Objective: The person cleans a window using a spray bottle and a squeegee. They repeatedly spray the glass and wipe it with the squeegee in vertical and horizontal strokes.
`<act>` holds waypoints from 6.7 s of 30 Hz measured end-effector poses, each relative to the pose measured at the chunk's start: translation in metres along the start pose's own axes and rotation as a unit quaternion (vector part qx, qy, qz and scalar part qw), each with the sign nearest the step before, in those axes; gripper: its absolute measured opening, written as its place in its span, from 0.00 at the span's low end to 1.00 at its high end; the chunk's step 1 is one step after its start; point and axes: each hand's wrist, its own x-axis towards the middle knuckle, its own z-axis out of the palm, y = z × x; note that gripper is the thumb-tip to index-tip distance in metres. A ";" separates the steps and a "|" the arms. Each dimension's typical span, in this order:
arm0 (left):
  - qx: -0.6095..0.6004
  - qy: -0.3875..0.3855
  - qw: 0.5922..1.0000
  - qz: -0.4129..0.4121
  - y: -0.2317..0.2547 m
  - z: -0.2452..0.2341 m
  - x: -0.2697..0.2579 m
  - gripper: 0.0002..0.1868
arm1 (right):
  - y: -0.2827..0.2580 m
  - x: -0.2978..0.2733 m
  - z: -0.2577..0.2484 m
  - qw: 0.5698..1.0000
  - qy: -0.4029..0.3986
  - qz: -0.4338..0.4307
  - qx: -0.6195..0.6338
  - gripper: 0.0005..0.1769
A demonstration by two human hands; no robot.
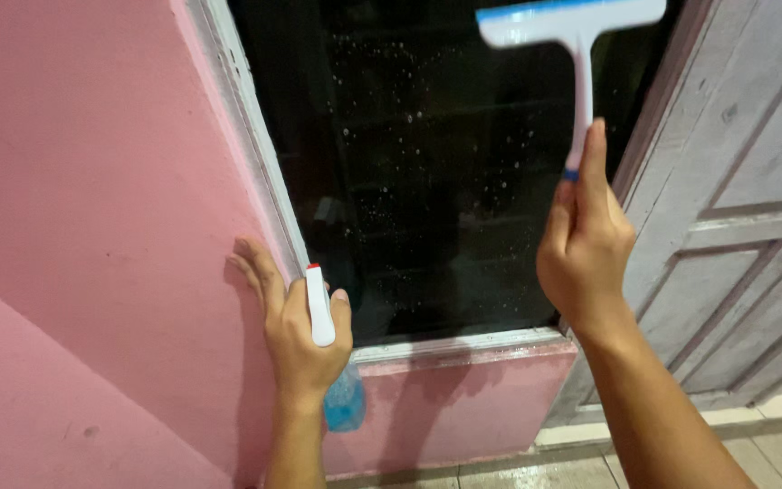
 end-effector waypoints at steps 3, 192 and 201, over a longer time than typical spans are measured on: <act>-0.003 0.001 1.000 -0.007 -0.001 -0.001 -0.001 0.13 | 0.001 0.011 0.010 1.000 0.001 0.010 0.011 0.34; -0.167 -0.183 0.967 0.059 -0.024 -0.047 0.094 0.15 | 0.013 -0.011 -0.004 0.998 -0.032 0.036 0.040 0.35; -0.169 -0.182 0.966 0.069 -0.022 -0.047 0.096 0.14 | 0.017 -0.058 0.019 0.992 -0.098 0.055 0.049 0.37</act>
